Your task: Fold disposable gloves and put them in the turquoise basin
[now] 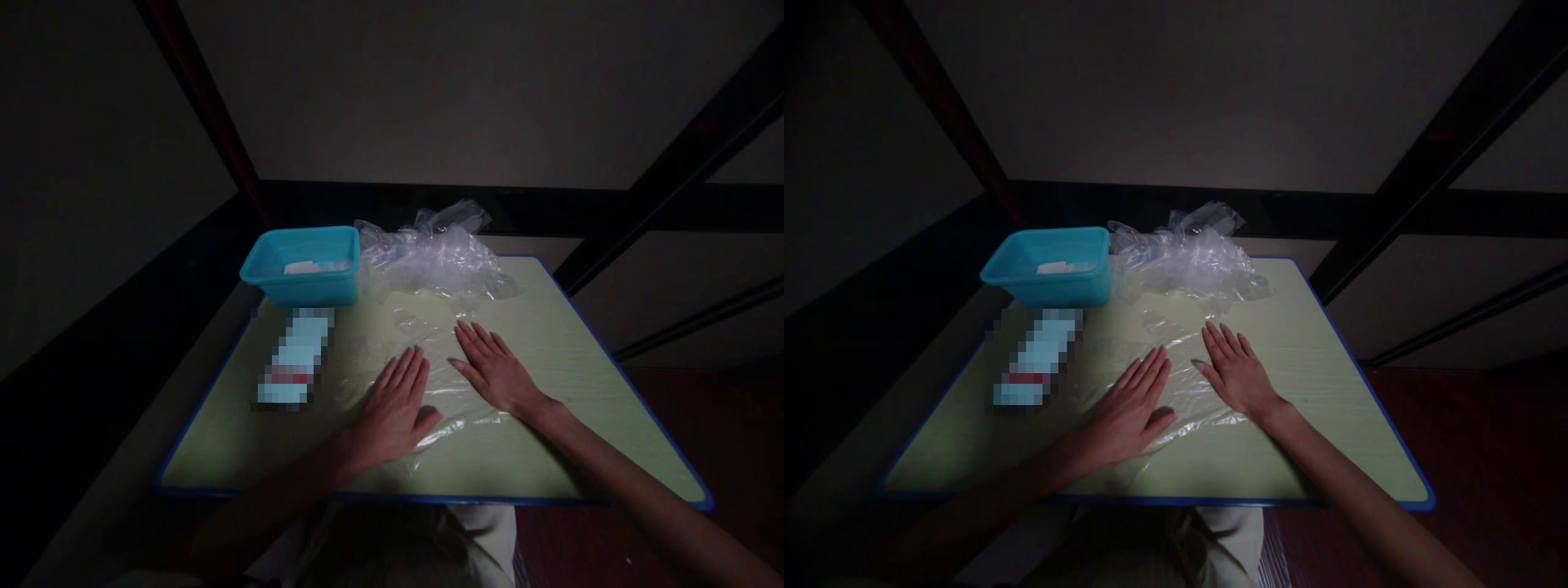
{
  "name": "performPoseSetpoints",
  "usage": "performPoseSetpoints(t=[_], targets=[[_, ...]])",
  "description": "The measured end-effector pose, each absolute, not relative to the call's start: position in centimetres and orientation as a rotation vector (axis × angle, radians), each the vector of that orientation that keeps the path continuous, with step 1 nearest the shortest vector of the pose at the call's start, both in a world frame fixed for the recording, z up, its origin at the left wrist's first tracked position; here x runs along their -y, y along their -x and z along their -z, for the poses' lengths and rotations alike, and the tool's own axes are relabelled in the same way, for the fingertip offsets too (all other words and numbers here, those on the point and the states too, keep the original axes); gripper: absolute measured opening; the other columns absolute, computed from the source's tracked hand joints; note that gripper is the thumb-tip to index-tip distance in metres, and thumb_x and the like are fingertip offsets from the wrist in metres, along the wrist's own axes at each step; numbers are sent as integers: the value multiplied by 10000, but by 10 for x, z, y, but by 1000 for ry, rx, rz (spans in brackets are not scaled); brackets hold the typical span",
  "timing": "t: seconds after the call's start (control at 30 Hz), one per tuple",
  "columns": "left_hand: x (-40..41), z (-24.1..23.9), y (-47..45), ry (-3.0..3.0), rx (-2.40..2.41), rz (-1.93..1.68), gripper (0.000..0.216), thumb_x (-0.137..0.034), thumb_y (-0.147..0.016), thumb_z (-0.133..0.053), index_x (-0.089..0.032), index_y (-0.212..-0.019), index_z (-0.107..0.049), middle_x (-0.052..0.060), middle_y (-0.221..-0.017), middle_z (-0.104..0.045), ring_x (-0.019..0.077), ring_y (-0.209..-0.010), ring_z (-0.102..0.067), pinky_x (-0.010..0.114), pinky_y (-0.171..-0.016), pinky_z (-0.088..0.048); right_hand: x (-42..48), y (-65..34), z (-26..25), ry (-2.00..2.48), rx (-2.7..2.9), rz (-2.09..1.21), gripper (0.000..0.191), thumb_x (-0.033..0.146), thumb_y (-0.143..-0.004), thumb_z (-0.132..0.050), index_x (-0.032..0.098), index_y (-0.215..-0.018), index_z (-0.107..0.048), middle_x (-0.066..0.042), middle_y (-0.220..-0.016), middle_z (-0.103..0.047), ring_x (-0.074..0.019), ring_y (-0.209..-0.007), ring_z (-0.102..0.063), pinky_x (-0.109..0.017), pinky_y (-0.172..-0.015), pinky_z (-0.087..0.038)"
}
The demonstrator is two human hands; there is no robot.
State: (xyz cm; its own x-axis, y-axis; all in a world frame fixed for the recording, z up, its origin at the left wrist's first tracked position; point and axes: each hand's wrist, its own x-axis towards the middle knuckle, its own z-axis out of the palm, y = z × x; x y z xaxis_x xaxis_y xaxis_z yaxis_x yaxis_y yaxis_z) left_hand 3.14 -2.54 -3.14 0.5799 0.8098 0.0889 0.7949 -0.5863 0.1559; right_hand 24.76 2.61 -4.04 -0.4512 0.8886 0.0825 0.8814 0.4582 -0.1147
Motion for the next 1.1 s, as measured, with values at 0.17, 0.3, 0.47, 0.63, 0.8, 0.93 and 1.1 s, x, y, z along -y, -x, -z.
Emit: performPoseSetpoints(t=[0.17, 0.3, 0.47, 0.63, 0.8, 0.93, 1.1], targets=[[19, 31, -9, -2694, -1496, -395, 609, -405, -897, -389, -31, -1367, -289, 220, -1458, -280, 280, -1375, -212, 446, -1085, -273, -14, -221, 29, 1536, 2536, -175, 621, 459, -940, -231, 91, -1440, -224, -160, -1477, -245, -265, -1373, -184, -504, -1082, -234], [18, 43, 7, -2700, -1597, -409, 631, -420, -880, -403, -16, -1353, -300, 256, -1424, -325, 315, -1354, -259, 474, -1060, -302, -5, -175, 20, 1361, 2645, -233, 576, 351, -940, -285, 24, -1414, -267, -173, -1480, -209, -253, -1374, -180, -447, -1101, -232], [19, 52, 12, -2722, -1590, -312, 718, -481, -841, -452, 19, -1339, -321, 271, -1422, -318, 350, -1354, -239, 481, -1053, -303, -1, -150, 23, 1300, 2705, -280, 569, 309, -922, -355, -6, -1393, -302, -185, -1471, -235, -267, -1368, -193, -414, -1115, -217], [17, 53, 11, -2700, -1606, -342, 882, -631, -758, -498, -15, -1358, -306, 266, -1435, -297, 380, -1362, -190, 521, -1055, -270, -1, -163, 30, 1326, 2686, -221, 612, 439, -909, -387, 87, -1405, -325, -150, -1484, -226, -308, -1370, -176, -485, -1103, -212], [18, 52, 10, -2677, -1608, -320, 1049, -717, -633, -571, -9, -1358, -302, 267, -1442, -280, 412, -1362, -147, 541, -1056, -250, 0, -178, 33, 1328, 2687, -225, 710, 553, -833, -478, 168, -1412, -332, -131, -1495, -215, -338, -1371, -159, -516, -1087, -216], [18, 48, 8, -2659, -1617, -292, 1109, -726, -575, -616, -3, -1356, -306, 266, -1441, -283, 424, -1357, -150, 541, -1060, -240, 1, -194, 35, 1325, 2698, -201, 735, 572, -814, -496, 182, -1413, -328, -133, -1501, -198, -349, -1373, -138, -528, -1079, -215], [18, 47, 8, -2661, -1608, -272, 1137, -739, -567, -612, 12, -1360, -295, 271, -1445, -270, 435, -1353, -148, 552, -1051, -248, 5, -221, 36, 1332, 2708, -169, 735, 606, -824, -450, 191, -1416, -320, -125, -1504, -197, -343, -1377, -127, -530, -1075, -219]])
